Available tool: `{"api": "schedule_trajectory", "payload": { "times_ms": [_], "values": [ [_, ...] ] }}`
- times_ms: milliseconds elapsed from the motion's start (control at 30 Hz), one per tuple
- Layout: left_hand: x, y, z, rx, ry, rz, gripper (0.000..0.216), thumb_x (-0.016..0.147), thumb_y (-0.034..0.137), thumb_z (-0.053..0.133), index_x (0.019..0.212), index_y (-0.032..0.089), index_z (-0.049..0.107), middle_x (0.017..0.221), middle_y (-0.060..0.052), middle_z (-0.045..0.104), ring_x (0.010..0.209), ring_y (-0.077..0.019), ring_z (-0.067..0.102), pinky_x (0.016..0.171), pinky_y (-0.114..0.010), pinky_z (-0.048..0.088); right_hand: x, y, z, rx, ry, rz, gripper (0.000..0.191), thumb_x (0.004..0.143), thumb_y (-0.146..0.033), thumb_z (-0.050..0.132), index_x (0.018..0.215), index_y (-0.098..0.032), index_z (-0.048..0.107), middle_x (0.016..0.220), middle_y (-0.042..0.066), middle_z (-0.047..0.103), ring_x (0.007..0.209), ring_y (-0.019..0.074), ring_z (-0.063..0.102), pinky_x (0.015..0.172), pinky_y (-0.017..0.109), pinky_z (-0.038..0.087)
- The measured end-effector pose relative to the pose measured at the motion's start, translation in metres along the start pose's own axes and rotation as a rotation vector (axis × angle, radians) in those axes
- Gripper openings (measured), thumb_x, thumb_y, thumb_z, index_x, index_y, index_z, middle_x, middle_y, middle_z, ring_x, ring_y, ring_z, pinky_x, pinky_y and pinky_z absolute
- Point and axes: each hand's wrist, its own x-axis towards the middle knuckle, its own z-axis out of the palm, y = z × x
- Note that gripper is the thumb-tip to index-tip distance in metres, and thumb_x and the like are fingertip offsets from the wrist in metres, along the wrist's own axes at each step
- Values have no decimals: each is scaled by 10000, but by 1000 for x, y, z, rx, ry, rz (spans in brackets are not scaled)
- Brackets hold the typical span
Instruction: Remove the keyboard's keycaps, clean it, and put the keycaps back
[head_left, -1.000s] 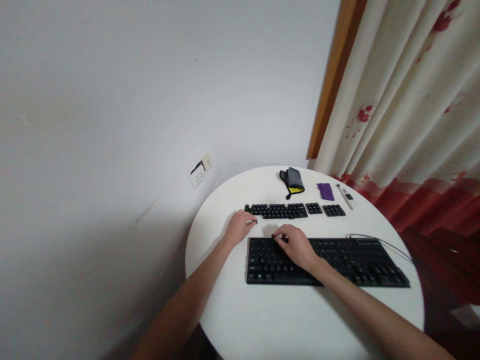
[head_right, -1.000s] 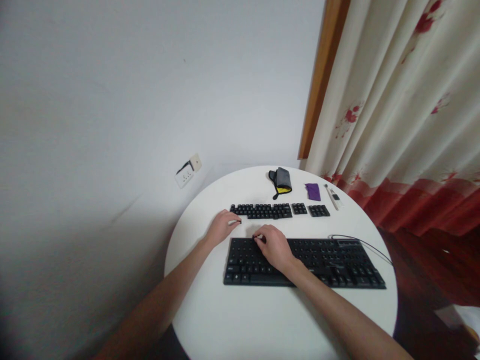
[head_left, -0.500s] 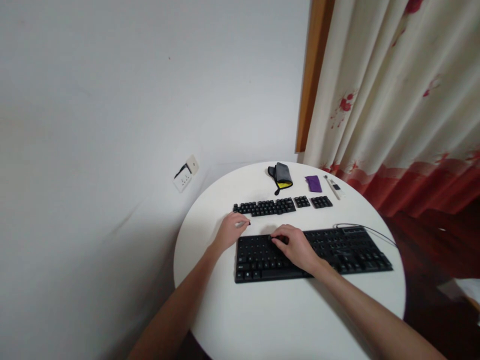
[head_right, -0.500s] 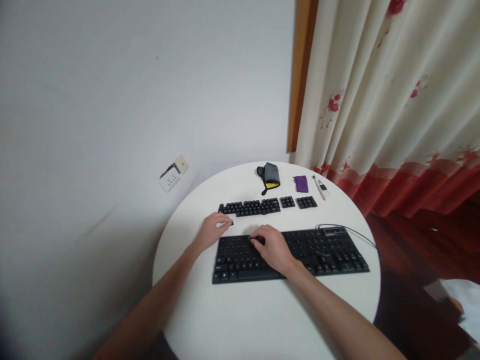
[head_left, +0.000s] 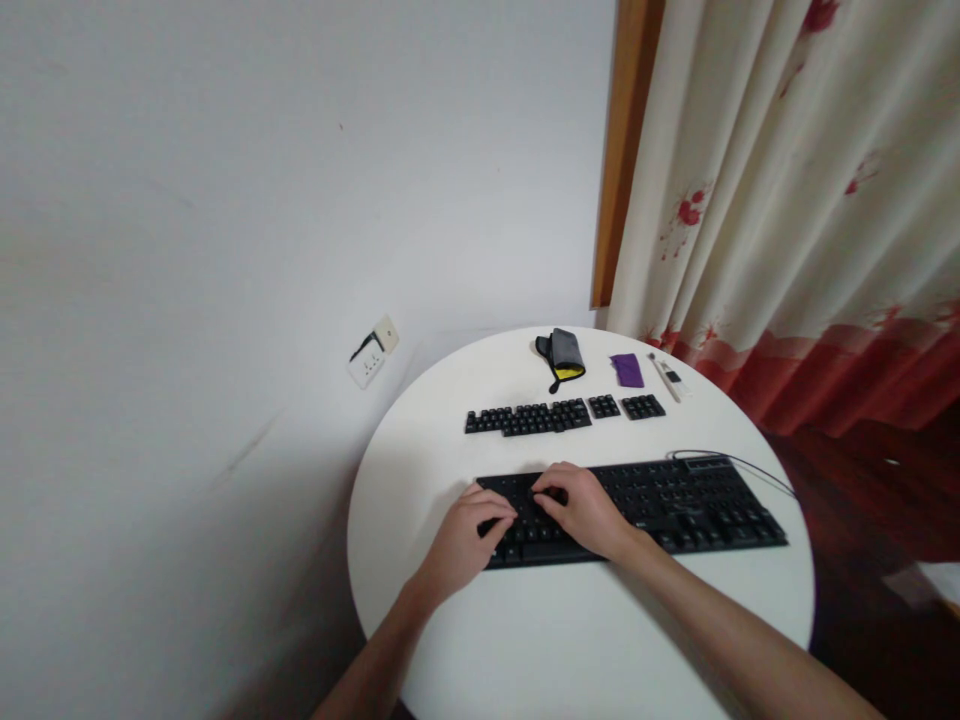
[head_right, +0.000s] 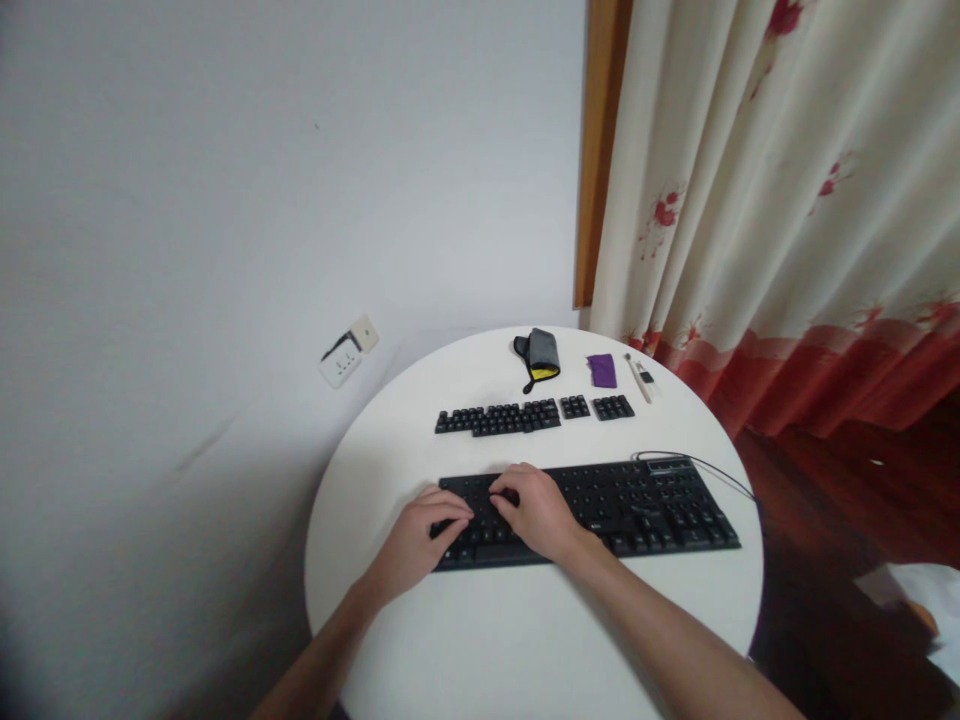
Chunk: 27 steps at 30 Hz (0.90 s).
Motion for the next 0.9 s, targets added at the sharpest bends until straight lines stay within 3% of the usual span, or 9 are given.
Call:
{"api": "schedule_trajectory", "payload": {
  "times_ms": [267, 600, 900],
  "values": [
    [-5, -1, 3, 33, 49, 26, 148, 877, 171, 620, 858, 246, 747, 884, -14, 714, 868, -178, 592, 819, -348, 462, -3, -4, 8, -18, -136, -42, 86, 807, -132, 677, 830, -206, 716, 833, 20, 690, 812, 169, 606, 743, 264, 447],
    [-12, 0, 10, 100, 105, 80, 186, 914, 199, 564, 929, 241, 745, 959, -49, 702, 896, -202, 563, 801, -363, 485, -4, -3, 11, -40, -162, -51, 98, 806, -121, 673, 837, -205, 713, 850, 24, 690, 837, 174, 606, 760, 272, 447],
    [-8, -8, 16, -214, 157, -72, 134, 860, 195, 627, 823, 220, 753, 900, -51, 713, 857, -185, 645, 795, -329, 533, -5, -2, 11, -50, -172, -42, 93, 805, -127, 664, 818, -210, 705, 823, 12, 675, 797, 166, 602, 730, 262, 444]
  ]
}}
